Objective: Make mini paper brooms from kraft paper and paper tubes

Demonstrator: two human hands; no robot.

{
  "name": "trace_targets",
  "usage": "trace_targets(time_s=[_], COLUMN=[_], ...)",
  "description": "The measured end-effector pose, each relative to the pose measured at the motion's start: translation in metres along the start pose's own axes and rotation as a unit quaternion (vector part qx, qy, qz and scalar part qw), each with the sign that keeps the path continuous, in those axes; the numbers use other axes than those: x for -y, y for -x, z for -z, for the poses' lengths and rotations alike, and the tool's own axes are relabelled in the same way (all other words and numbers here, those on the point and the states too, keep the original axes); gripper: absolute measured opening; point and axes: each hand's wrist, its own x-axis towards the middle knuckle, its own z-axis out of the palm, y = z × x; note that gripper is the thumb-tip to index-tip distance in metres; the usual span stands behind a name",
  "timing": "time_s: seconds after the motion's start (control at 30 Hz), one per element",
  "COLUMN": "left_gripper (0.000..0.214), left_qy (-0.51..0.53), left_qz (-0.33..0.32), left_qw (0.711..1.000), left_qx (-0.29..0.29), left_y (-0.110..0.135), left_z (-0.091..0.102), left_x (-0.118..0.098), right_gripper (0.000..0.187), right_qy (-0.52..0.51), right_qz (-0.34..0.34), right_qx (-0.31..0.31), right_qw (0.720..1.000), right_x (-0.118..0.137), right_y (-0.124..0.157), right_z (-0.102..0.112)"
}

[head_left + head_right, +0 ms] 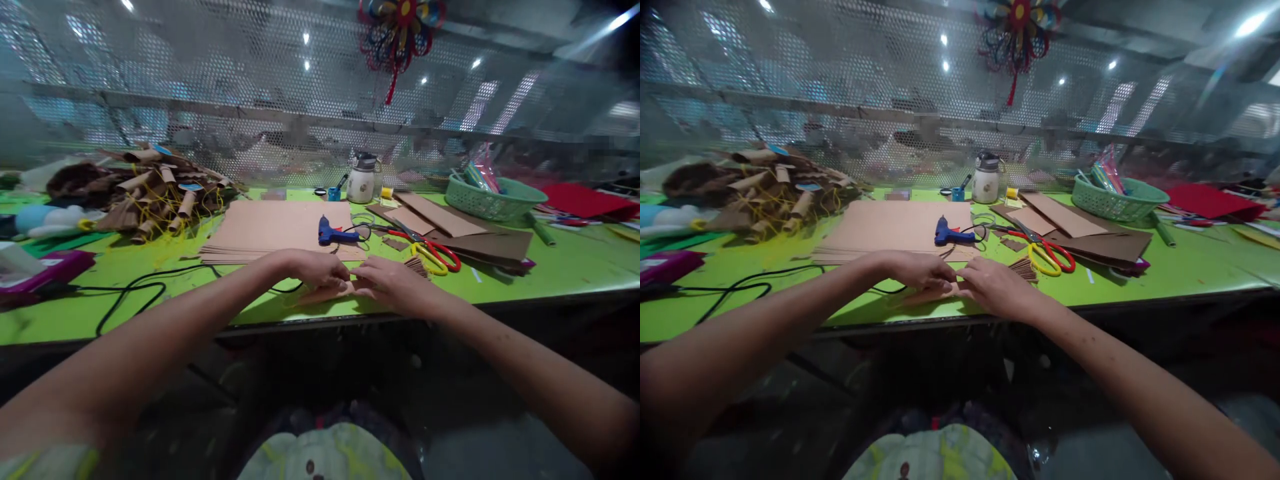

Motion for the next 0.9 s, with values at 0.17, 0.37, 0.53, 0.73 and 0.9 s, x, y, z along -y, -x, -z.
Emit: trace_targets(time_s=[0.17, 0.37, 0.53, 0.73, 0.9], left_gripper=[0.012, 0.025, 0.020, 0.016, 0.014], left_qy=[-0.026, -0.096, -0.096, -0.101, -0.129], left_qz=[0.042, 0.040, 0.023, 0.038, 0.027], left_qw=[0.998, 0.985, 0.982, 0.978, 0.967], left_qx=[-0.050, -0.141, -0.163, -0.179, -0.216], left_y=[0.000, 0.010, 0.036, 0.054, 0.058], left_z=[-0.012, -0.026, -0.029, -0.031, -0.043], left_x=[-0.002, -0.001, 0.008, 0.011, 0.005], right_gripper=[0.020, 0.025, 0.022, 0.020, 0.016], right_qy=[-0.085, -0.120, -0.130, -0.136, -0.117], right_qz=[-0.007, -0.007, -0.007, 0.003, 0.012], right_qx=[-0.020, -0.043, -0.047, -0.069, -0.114], right_qw=[0.996, 0.992, 0.990, 0.988, 0.986], right_x=[-0.018, -0.025, -0.029, -0.028, -0.022], right_y=[0.007, 0.004, 0.004, 0.006, 0.011], right_z=[-0.021, -0.031, -0.033, -0.035, -0.039])
